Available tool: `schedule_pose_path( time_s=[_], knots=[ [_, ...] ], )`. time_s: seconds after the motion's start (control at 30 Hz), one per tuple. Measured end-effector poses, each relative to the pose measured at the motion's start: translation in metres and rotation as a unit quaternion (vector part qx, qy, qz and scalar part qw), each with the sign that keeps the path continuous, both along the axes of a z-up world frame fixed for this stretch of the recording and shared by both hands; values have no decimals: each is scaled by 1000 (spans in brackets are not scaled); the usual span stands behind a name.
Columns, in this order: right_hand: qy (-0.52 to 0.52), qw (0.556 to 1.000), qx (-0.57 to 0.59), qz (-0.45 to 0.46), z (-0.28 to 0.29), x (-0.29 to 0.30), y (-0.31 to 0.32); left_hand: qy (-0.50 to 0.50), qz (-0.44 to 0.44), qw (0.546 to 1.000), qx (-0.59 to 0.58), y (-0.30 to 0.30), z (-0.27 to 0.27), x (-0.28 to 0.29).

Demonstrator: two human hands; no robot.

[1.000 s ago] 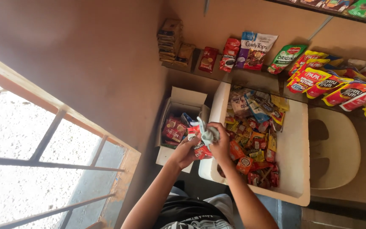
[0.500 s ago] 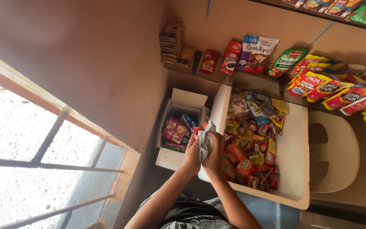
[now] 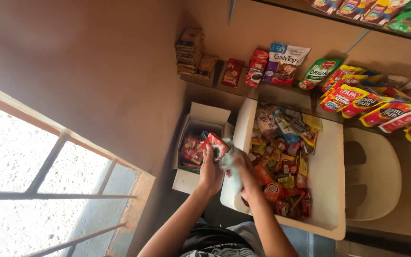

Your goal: Clean individual packets of food and condiments from a bin and place them on shelves.

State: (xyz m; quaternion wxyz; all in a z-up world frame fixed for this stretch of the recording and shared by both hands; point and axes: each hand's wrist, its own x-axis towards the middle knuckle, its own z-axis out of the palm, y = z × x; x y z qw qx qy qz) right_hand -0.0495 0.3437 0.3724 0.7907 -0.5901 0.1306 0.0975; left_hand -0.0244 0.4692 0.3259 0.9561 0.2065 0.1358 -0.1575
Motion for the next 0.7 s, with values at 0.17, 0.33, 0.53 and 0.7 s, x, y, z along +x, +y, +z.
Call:
schedule_pose_path(
  time_s=[0.17,0.33,0.53,0.7],
  knots=[
    [-68,993,-98,-17,-26,13,-21,64,-86,970,-217,-3,-41,23],
    [13,996,-78,-40,-34,10,-58,98,-60,982,-148,-4,-54,32],
    [100,975,61,-190,-123,6,-159,90,127,988,1,27,-114,49],
    [86,980,-41,-173,-71,12,-146,158,88,983,-14,-34,-23,47]
  ],
)
